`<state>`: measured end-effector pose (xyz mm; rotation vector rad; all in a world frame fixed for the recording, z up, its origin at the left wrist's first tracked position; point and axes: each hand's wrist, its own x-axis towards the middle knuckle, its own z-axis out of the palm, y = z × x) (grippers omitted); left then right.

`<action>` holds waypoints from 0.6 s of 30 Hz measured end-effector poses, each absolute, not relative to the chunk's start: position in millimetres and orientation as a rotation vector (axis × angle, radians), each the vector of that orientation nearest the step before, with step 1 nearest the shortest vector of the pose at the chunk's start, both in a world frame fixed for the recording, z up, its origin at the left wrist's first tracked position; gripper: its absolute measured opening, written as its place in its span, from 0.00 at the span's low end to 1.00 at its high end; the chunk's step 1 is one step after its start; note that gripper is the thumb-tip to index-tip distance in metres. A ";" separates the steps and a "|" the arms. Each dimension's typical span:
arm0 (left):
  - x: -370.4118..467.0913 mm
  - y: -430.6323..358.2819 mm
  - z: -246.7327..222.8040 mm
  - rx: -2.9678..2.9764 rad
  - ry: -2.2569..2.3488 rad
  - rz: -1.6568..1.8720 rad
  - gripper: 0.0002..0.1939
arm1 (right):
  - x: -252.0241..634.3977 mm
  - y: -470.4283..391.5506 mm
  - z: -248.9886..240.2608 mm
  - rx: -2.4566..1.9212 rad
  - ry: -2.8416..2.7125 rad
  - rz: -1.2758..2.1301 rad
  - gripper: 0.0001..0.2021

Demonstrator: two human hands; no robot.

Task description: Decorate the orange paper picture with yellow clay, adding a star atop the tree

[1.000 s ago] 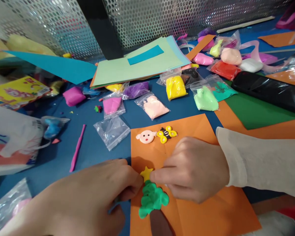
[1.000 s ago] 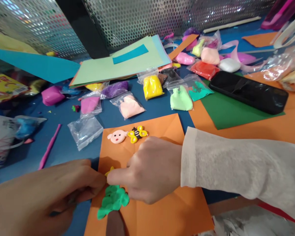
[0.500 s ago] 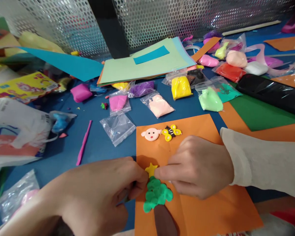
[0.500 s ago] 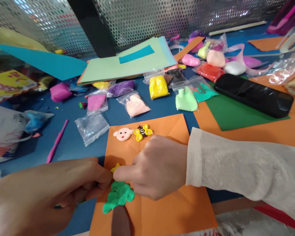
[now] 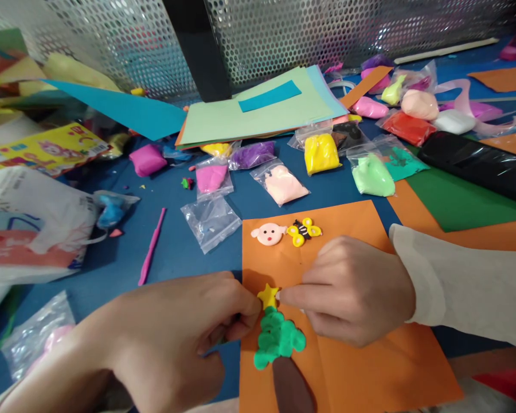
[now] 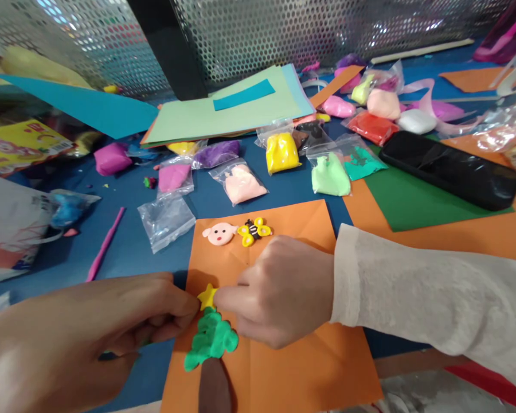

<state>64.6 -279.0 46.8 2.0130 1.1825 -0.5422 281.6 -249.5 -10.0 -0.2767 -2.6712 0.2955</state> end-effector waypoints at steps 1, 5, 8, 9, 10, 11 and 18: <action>64.4 -278.9 46.3 2.010 1.187 -0.531 0.22 | 281.5 -249.5 -10.0 -0.272 -2.672 0.283 0.13; 65.4 -281.8 43.7 2.018 1.151 -0.513 0.19 | 280.6 -250.1 -10.3 -0.232 -2.711 0.188 0.12; 65.3 -286.0 40.6 2.075 1.181 -0.456 0.17 | 280.1 -251.2 -10.9 -0.200 -2.726 0.059 0.10; 64.6 -286.9 39.5 2.088 1.204 -0.431 0.17 | 280.1 -251.7 -11.0 -0.191 -2.727 0.017 0.10; 63.6 -287.3 38.4 2.085 1.199 -0.423 0.18 | 280.2 -252.1 -10.8 -0.179 -2.728 -0.021 0.11; 62.4 -287.4 37.6 2.079 1.198 -0.418 0.18 | 280.3 -252.5 -10.6 -0.168 -2.732 -0.048 0.12; 61.2 -287.0 43.5 2.001 1.214 -0.430 0.18 | 279.8 -254.2 -7.9 -0.143 -2.724 -0.138 0.10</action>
